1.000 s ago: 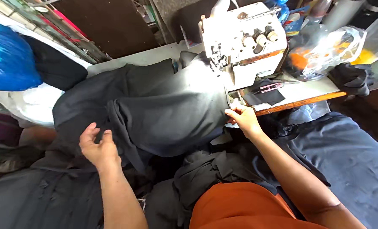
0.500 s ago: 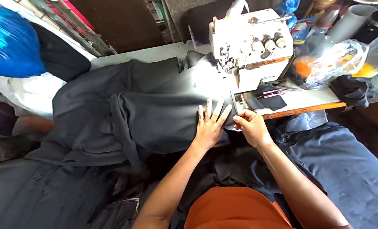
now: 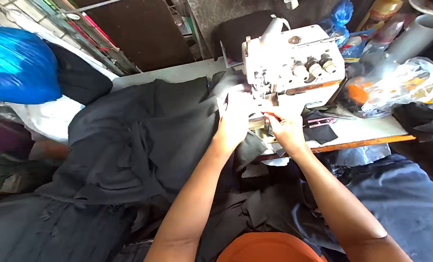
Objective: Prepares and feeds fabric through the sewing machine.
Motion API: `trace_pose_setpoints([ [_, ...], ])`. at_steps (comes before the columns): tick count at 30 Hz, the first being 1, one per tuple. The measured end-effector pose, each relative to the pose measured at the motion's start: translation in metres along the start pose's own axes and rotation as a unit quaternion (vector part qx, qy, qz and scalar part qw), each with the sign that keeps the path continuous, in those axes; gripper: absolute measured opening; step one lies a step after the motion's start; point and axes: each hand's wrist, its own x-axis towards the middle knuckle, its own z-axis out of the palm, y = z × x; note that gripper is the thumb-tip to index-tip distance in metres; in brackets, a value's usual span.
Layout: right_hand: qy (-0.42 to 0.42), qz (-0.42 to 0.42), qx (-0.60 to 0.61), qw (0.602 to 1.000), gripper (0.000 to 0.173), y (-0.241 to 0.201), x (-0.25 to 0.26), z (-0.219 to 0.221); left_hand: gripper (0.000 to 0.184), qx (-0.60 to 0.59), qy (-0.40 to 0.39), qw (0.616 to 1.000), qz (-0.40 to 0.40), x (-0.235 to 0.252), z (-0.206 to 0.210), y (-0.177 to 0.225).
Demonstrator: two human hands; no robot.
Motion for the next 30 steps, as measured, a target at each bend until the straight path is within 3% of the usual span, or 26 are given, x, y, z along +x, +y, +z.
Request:
trace_pose_setpoints([
  [3, -0.074, 0.026, -0.1, 0.992, 0.024, -0.021, 0.002, -0.013, 0.052, 0.012, -0.091, 0.995, -0.038, 0.03, -0.011, -0.014],
  [5, -0.1, 0.01, -0.129, 0.987, 0.025, -0.026, -0.003, -0.018, 0.061, 0.05, -0.134, 0.987, -0.072, 0.046, -0.02, -0.02],
  [7, -0.106, -0.008, -0.111, 0.988, 0.025, -0.026, -0.017, -0.024, 0.064, 0.105, -0.15, 0.976, -0.12, 0.049, -0.029, -0.023],
  [9, -0.108, 0.023, -0.033, 0.993, 0.027, -0.019, -0.04, -0.038, 0.05, 0.128, -0.149, 0.967, -0.164, 0.019, -0.035, -0.016],
  [11, -0.096, 0.115, 0.146, 0.978, 0.031, -0.007, -0.061, -0.049, 0.026, 0.101, -0.19, 0.963, -0.16, -0.024, -0.044, 0.018],
  [12, -0.081, 0.178, 0.252, 0.948, 0.03, -0.002, -0.068, -0.05, 0.029, 0.07, -0.228, 0.962, -0.134, -0.043, -0.045, 0.049],
  [14, -0.044, 0.303, 0.365, 0.879, 0.031, 0.004, -0.079, -0.049, 0.053, 0.002, -0.306, 0.95, -0.065, -0.061, -0.028, 0.118],
  [16, 0.016, 0.331, 0.33, 0.884, 0.026, 0.015, -0.085, -0.056, 0.076, -0.077, -0.366, 0.927, -0.038, -0.051, -0.007, 0.151],
  [18, 0.041, 0.289, 0.343, 0.893, 0.016, 0.03, -0.089, -0.078, 0.092, -0.17, -0.318, 0.933, 0.022, -0.042, 0.0, 0.138],
  [19, 0.037, 0.271, 0.379, 0.884, 0.013, 0.035, -0.095, -0.089, 0.088, -0.219, -0.254, 0.94, 0.067, -0.043, 0.004, 0.125],
  [21, 0.025, 0.264, 0.429, 0.863, 0.018, 0.038, -0.11, -0.104, 0.062, -0.278, -0.095, 0.943, 0.157, -0.042, 0.024, 0.095],
  [23, 0.027, 0.258, 0.431, 0.864, 0.025, 0.035, -0.124, -0.111, 0.048, -0.236, -0.036, 0.948, 0.208, -0.038, 0.046, 0.063],
  [26, 0.029, 0.207, 0.363, 0.908, 0.044, 0.031, -0.132, -0.118, 0.031, -0.154, -0.117, 0.967, 0.165, -0.036, 0.056, 0.017],
  [30, 0.048, 0.041, 0.264, 0.963, 0.04, 0.02, -0.133, -0.136, 0.027, -0.046, -0.199, 0.977, 0.061, -0.053, 0.025, -0.026],
])
